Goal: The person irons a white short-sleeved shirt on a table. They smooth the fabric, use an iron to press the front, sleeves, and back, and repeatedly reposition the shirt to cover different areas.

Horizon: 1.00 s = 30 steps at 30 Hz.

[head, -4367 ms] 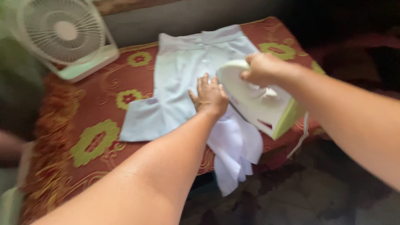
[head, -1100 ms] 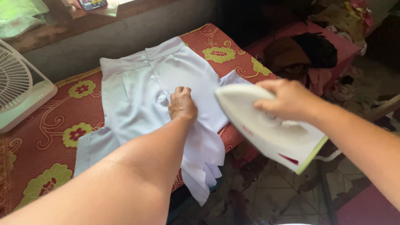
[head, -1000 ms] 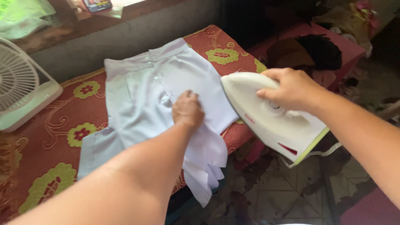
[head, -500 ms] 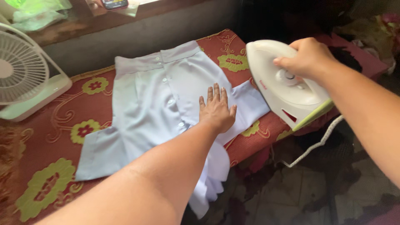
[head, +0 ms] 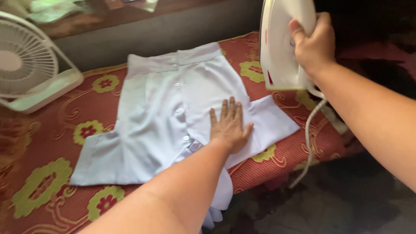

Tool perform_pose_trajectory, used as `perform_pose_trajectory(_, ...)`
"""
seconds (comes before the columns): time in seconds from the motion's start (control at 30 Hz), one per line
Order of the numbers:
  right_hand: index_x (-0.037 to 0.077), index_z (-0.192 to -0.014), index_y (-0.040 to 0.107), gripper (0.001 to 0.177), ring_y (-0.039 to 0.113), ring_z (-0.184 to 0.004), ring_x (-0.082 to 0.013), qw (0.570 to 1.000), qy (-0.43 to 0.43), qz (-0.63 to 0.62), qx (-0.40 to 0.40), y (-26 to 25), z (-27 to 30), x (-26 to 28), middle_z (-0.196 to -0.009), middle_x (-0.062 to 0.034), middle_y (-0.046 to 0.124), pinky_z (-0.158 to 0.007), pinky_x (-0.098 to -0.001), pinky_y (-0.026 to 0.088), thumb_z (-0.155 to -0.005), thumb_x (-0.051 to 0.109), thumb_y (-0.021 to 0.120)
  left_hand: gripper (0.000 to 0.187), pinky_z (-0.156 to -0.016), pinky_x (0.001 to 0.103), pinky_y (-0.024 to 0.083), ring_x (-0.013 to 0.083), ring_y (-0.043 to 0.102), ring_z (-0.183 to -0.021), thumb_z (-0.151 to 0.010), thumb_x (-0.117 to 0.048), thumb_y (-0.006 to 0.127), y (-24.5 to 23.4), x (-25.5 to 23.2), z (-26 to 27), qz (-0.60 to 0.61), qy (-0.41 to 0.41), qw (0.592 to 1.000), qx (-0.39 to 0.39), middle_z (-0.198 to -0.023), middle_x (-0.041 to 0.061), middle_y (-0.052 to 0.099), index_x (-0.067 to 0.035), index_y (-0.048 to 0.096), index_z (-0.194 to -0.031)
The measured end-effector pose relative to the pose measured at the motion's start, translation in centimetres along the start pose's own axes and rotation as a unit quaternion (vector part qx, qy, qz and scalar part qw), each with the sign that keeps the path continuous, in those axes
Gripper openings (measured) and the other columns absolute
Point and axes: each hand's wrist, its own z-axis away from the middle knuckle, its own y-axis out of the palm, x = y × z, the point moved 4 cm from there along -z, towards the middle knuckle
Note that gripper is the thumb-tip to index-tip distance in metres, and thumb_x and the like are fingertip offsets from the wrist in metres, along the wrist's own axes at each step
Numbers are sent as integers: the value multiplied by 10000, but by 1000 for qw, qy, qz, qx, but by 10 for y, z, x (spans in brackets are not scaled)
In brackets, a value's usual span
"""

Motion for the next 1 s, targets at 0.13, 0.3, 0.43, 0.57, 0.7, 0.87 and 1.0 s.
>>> perform_pose_trajectory(0.13,69,-1310,430,399,586,-1066,-150,968,20,-251,17,54,-14,-27,-1185,-57,612,-991,-347,537,-1135,290,713,826,-1224,588,-33,279,-58,-1576,-981,-532,377,-3,-3,0,11,-7,1000,2,-1714,95,-21,-91,93,-1618)
perform_pose_trajectory(0.3,88,-1395,344,500,567,-1174,-164,947,21,-317,46,74,15,-37,-1288,-63,572,-1068,-353,510,-1136,296,718,816,-1225,604,-17,290,-43,-1577,-989,-531,383,-3,-3,5,-6,-39,999,-12,-1715,99,-3,-92,106,-1618)
perform_pose_trajectory(0.43,100,-1449,316,546,568,-1189,-178,961,18,-271,45,59,51,-37,-1309,-64,560,-1071,-354,488,-1136,338,694,809,-1220,614,-4,291,-33,-1577,-990,-527,383,-4,-2,5,5,-55,998,-13,-1713,101,3,-103,109,-1622)
perform_pose_trajectory(0.57,89,-1471,300,548,569,-1233,-187,975,17,-216,57,54,65,-43,-1338,-84,564,-1109,-346,458,-1166,367,661,800,-1226,603,12,282,-12,-1578,-988,-518,391,-3,-2,5,4,-63,998,-22,-1715,98,17,-105,124,-1619)
perform_pose_trajectory(0.7,76,-1481,345,570,561,-1305,-222,977,-2,-214,8,60,60,-49,-1413,-111,561,-1138,-372,447,-1113,258,740,768,-1225,598,40,288,23,-1573,-988,-469,412,-10,11,0,17,-88,993,-77,-1709,103,43,-100,154,-1610)
perform_pose_trajectory(0.87,108,-1275,493,741,533,-1193,-336,982,71,66,-161,57,76,-46,-1269,-150,560,-1054,-464,438,-735,187,995,728,-1231,590,139,329,123,-1571,-988,-380,431,-26,71,-2,15,-131,977,-170,-1705,135,115,-87,200,-1613)
perform_pose_trajectory(1.0,84,-1207,479,650,464,-1100,-421,944,218,147,-198,72,113,-24,-1236,-201,438,-902,-508,450,-683,142,858,697,-1204,570,204,360,175,-1543,-969,-270,446,-38,146,13,65,-173,956,-228,-1687,169,162,-49,233,-1595)
